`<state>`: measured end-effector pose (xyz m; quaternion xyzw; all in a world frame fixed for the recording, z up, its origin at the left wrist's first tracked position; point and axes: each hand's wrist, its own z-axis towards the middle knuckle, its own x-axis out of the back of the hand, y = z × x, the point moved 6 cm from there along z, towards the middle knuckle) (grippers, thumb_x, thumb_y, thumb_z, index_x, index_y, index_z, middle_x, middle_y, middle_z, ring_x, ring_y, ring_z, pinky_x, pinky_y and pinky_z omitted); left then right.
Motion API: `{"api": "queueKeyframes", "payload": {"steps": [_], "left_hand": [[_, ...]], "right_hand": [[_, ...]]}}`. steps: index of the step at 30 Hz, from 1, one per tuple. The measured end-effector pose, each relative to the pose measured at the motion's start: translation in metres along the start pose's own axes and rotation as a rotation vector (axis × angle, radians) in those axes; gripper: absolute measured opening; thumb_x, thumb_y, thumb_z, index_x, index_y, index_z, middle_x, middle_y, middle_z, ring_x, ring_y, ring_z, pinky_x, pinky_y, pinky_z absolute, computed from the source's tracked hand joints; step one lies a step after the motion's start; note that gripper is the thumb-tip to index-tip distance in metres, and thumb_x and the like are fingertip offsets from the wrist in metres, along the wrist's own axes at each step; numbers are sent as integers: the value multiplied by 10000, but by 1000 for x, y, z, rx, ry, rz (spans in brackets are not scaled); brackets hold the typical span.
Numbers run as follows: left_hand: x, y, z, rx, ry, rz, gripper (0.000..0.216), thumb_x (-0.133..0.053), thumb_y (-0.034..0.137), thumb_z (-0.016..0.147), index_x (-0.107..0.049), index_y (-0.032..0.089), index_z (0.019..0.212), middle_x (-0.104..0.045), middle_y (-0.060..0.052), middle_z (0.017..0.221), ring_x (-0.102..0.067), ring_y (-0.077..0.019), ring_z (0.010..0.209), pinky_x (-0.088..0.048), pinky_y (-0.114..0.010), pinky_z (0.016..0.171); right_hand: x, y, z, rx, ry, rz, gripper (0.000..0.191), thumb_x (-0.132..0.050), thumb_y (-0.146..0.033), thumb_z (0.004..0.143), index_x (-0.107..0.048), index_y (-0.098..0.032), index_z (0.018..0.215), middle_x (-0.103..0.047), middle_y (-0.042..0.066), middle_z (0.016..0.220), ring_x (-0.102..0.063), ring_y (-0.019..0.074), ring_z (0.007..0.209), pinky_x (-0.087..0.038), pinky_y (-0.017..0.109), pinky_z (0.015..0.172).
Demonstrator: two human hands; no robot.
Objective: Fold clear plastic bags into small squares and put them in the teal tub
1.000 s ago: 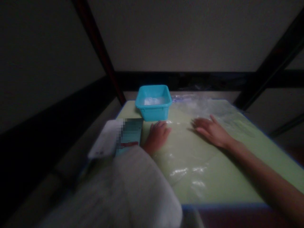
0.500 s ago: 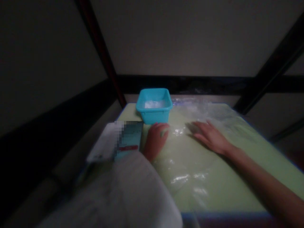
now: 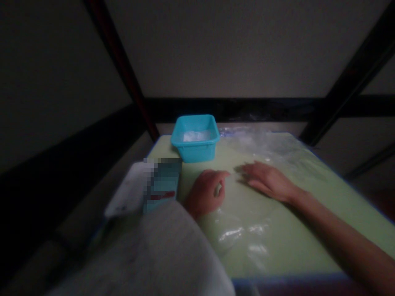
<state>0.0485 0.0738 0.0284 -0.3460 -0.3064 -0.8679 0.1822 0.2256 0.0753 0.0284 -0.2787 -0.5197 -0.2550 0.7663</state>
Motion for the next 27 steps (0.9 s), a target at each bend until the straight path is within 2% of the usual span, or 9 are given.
{"api": "queueKeyframes", "payload": {"steps": [3,6,8,10,13,15,19,22,27], "left_hand": [[-5,4,-3,-3,-151,7,256,-546,149,728,-609,178,975,-638,-11,720,-590,-187,763,-463,-326,793],[-3,5,-2,22,-180,24,210,-547,260,780,-622,171,954,-643,-28,747,-588,-199,777,-463,-341,792],[-2,6,-1,27,-187,43,238,-504,290,829,-621,168,996,-665,-57,890,-593,-207,864,-462,-343,827],[-4,10,0,4,-220,73,300,-440,300,882,-591,166,1104,-648,-76,1093,-575,-210,1023,-429,-345,932],[-14,19,-5,-63,-335,161,419,-350,303,930,-460,125,1292,-491,-107,1371,-424,-205,1280,-293,-360,1094],[-22,23,-12,-97,-431,223,490,-338,331,936,-375,79,1355,-369,-139,1460,-308,-215,1366,-231,-380,1131],[-31,25,-21,-93,-548,272,565,-314,404,941,-331,47,1379,-284,-168,1494,-216,-238,1404,-195,-401,1145],[-31,25,-22,-75,-577,270,593,-301,452,941,-326,61,1385,-279,-167,1496,-201,-243,1408,-183,-410,1148],[-31,25,-22,-69,-609,238,620,-402,467,916,-286,124,1419,-243,-146,1514,-161,-255,1417,-160,-447,1148]], "right_hand": [[-5,-3,0,12,-71,9,477,-344,-479,947,-556,-169,1241,-598,128,1254,-568,257,1139,-459,447,957],[-7,-3,-1,9,-84,-6,488,-362,-497,937,-575,-169,1230,-597,126,1259,-566,264,1143,-473,441,944],[-7,-4,-1,13,-79,-4,503,-356,-487,943,-545,-155,1269,-568,132,1295,-538,257,1181,-448,435,981],[-9,-7,-1,18,-79,-3,571,-333,-498,946,-460,-112,1347,-494,159,1366,-465,259,1256,-391,437,1038],[-18,-11,-2,21,-98,-5,717,-301,-564,928,-294,-57,1435,-329,196,1464,-298,278,1361,-283,473,1101],[-24,-14,-3,18,-106,-3,772,-291,-598,914,-237,-49,1453,-262,209,1486,-227,285,1385,-233,496,1115],[-32,-21,-4,33,-125,15,794,-269,-614,910,-188,-53,1466,-204,215,1498,-176,276,1397,-187,500,1126],[-34,-25,-5,39,-148,26,801,-276,-619,907,-149,-69,1476,-180,208,1504,-154,266,1402,-167,494,1132],[-39,-23,-7,8,-175,13,810,-296,-617,904,-130,-72,1479,-170,208,1506,-168,274,1398,-148,496,1135]]}}
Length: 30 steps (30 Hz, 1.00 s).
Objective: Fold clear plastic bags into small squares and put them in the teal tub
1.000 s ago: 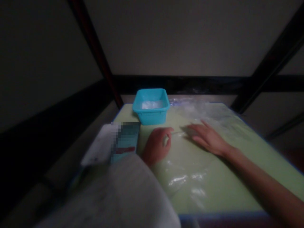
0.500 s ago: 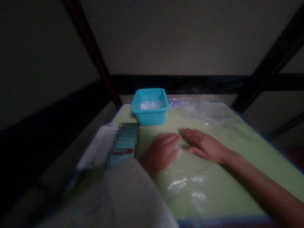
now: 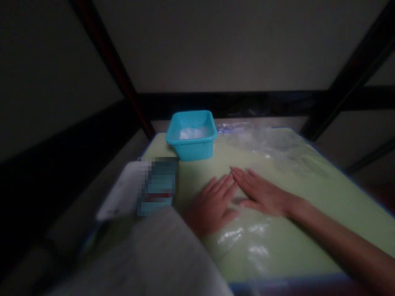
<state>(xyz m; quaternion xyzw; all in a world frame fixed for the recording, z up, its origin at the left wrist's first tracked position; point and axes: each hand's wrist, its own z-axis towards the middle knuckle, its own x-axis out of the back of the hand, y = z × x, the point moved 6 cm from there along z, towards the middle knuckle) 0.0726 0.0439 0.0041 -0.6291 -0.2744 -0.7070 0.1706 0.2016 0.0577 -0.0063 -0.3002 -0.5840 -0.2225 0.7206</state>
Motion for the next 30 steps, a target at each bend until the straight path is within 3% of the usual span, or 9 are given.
{"api": "queueKeyframes", "payload": {"steps": [9,18,27,30], "left_hand": [[1,-2,-2,-1,-6,-43,610,-506,453,876,-338,217,1412,-217,-129,1525,-158,-278,1415,-172,-485,1138],[0,-3,-3,-12,3,-35,594,-502,447,881,-338,229,1409,-215,-122,1527,-173,-271,1413,-176,-483,1132],[1,-4,-3,-6,53,-3,683,-501,517,859,-308,180,1420,-205,-141,1527,-167,-283,1414,-180,-482,1134],[10,-6,-3,53,144,34,637,-474,457,886,-307,147,1416,-318,-159,1482,-287,-285,1373,-209,-488,1126]], "right_hand": [[2,35,-13,-187,-12,-93,788,-291,-643,891,-106,-169,1492,-214,153,1506,-213,276,1382,-195,507,1118],[9,74,-29,-347,-36,-149,769,-254,-664,881,-243,-163,1464,-291,139,1487,-270,310,1357,-191,553,1104],[16,79,-30,-349,-10,-191,707,-255,-630,903,-276,-184,1452,-306,130,1480,-314,304,1344,-165,578,1102],[26,73,-26,-329,2,-185,695,-276,-617,909,-295,-169,1440,-319,142,1475,-324,309,1342,-160,608,1089]]}}
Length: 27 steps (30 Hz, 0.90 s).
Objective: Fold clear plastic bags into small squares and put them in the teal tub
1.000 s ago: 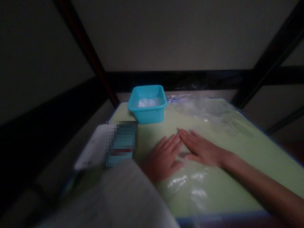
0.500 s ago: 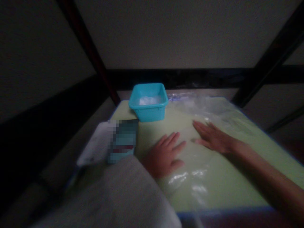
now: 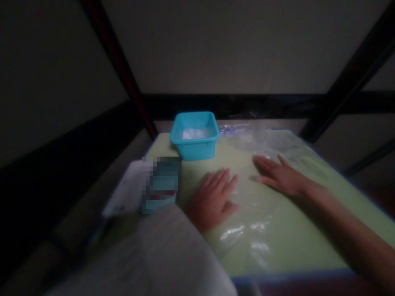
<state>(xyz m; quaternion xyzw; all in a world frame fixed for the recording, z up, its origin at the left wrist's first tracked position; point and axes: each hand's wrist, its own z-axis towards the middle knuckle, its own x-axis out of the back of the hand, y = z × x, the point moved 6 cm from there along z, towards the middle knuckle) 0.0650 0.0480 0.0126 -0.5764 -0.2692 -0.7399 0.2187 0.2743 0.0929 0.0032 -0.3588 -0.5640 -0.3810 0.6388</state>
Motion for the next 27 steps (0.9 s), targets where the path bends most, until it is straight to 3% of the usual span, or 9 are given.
{"api": "queueKeyframes", "payload": {"steps": [5,8,10,16,22,27], "left_hand": [[15,-14,0,284,119,122,510,-451,267,890,-372,147,1379,-672,-130,1095,-597,-266,1067,-458,-406,937],[17,-18,0,375,80,197,479,-450,265,886,-429,143,1349,-708,-120,925,-637,-280,953,-514,-380,790],[17,-18,1,377,47,216,482,-445,266,892,-427,131,1354,-711,-116,881,-644,-281,937,-516,-380,781],[17,-21,2,407,9,254,504,-465,271,893,-396,139,1374,-714,-106,924,-634,-281,990,-509,-387,827],[14,-26,5,348,43,240,478,-462,216,893,-403,82,1348,-702,-111,1020,-649,-216,961,-373,-392,1046],[11,-33,6,313,137,158,446,-474,182,873,-427,71,1302,-610,-154,1212,-575,-250,1118,-333,-455,1076]], "right_hand": [[18,-13,3,56,30,49,553,-279,-539,947,-448,-192,1344,-537,121,1333,-503,269,1220,-201,558,1099],[21,-15,5,70,42,57,496,-284,-501,960,-522,-195,1269,-603,106,1257,-566,258,1143,-232,532,1095],[20,-15,5,71,45,61,474,-293,-488,963,-549,-195,1233,-630,102,1214,-583,258,1115,-251,522,1088],[18,-13,7,83,47,79,436,-314,-474,964,-567,-200,1190,-645,96,1183,-601,251,1079,-274,504,1075],[10,-8,8,68,61,65,462,-332,-471,958,-516,-167,1254,-605,121,1247,-571,280,1126,-260,526,1076],[6,-2,10,64,64,35,473,-349,-478,951,-469,-178,1298,-580,123,1280,-549,282,1158,-238,562,1076]]}}
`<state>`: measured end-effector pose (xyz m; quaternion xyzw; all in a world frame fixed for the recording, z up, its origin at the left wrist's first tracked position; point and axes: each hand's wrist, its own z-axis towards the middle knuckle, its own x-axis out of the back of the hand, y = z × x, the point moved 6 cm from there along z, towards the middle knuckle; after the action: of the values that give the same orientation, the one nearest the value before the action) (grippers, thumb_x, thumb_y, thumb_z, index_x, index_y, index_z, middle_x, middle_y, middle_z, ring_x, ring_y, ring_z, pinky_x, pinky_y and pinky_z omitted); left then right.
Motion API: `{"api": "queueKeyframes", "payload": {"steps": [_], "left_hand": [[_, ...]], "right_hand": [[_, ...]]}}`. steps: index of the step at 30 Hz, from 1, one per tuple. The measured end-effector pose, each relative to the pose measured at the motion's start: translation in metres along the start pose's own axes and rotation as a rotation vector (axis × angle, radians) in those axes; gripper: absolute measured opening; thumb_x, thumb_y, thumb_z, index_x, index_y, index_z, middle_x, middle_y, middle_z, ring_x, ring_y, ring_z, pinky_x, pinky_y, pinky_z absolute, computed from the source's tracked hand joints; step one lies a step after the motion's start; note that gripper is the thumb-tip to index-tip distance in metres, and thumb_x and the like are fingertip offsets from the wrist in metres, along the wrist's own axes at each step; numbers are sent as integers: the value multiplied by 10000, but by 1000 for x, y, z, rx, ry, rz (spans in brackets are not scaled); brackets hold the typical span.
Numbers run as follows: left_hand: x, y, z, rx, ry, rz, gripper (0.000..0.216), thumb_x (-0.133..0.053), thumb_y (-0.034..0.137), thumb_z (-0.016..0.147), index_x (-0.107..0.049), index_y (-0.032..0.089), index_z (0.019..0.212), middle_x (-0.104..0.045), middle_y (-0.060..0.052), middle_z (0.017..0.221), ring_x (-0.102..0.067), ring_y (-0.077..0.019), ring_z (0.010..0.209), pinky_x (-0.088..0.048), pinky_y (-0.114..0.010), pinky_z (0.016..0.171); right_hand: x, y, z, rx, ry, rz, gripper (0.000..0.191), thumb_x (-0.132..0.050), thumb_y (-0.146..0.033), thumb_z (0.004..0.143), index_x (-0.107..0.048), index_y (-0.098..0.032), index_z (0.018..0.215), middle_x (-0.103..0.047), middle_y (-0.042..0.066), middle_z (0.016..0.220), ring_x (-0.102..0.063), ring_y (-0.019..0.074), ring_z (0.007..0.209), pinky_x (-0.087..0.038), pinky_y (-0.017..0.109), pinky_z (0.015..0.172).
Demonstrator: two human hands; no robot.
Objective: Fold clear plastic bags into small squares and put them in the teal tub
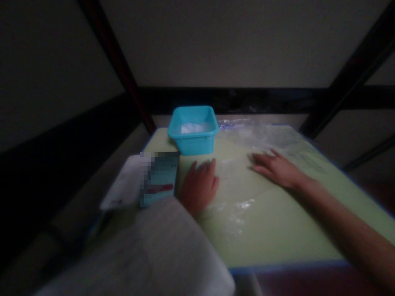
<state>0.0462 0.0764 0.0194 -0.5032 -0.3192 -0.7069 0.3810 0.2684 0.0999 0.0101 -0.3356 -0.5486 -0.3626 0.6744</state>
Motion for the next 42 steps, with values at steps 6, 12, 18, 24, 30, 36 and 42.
{"api": "queueKeyframes", "payload": {"steps": [6,12,18,24,30,36,42], "left_hand": [[10,37,-15,-289,17,-307,339,-464,179,870,-520,123,1200,-581,-115,1257,-527,-213,1179,-414,-351,1032],[-2,71,-40,-650,-266,-429,606,-560,399,854,-393,70,1335,-386,-187,1437,-319,-246,1362,-288,-381,1127],[-7,66,-46,-699,-347,-430,709,-483,501,880,-300,56,1401,-281,-203,1482,-220,-273,1399,-195,-428,1153],[-1,67,-51,-754,-380,-437,723,-402,561,894,-303,64,1409,-264,-171,1496,-198,-272,1406,-155,-419,1159],[4,69,-62,-786,-371,-502,697,-315,561,919,-273,83,1424,-257,-155,1500,-195,-242,1409,-182,-408,1154],[11,71,-73,-818,-375,-590,757,-389,600,877,-292,76,1415,-295,-166,1483,-248,-251,1391,-200,-407,1153],[20,75,-80,-845,-430,-691,715,-472,538,861,-345,79,1395,-336,-160,1462,-293,-256,1371,-240,-399,1144]], "right_hand": [[7,-20,4,-24,128,42,428,-355,-346,957,-452,-138,1318,-551,155,1308,-543,254,1174,-332,489,1056],[-6,-66,9,73,133,154,479,-344,-277,945,-356,-110,1394,-473,159,1384,-461,242,1263,-326,456,1077],[-20,-60,6,86,44,145,505,-314,-358,960,-352,-133,1410,-311,143,1486,-265,251,1376,-251,493,1103],[-22,-26,4,40,17,52,540,-273,-399,969,-293,-135,1440,-258,134,1508,-217,255,1390,-218,501,1107],[-21,-11,4,-16,42,28,526,-265,-405,968,-317,-162,1432,-289,131,1496,-223,262,1386,-231,509,1098],[-21,-9,5,-4,34,29,524,-280,-410,964,-292,-196,1442,-300,125,1493,-256,269,1374,-232,540,1087],[-18,-6,4,-13,34,30,528,-280,-409,963,-285,-188,1442,-289,132,1495,-242,287,1377,-224,587,1072]]}}
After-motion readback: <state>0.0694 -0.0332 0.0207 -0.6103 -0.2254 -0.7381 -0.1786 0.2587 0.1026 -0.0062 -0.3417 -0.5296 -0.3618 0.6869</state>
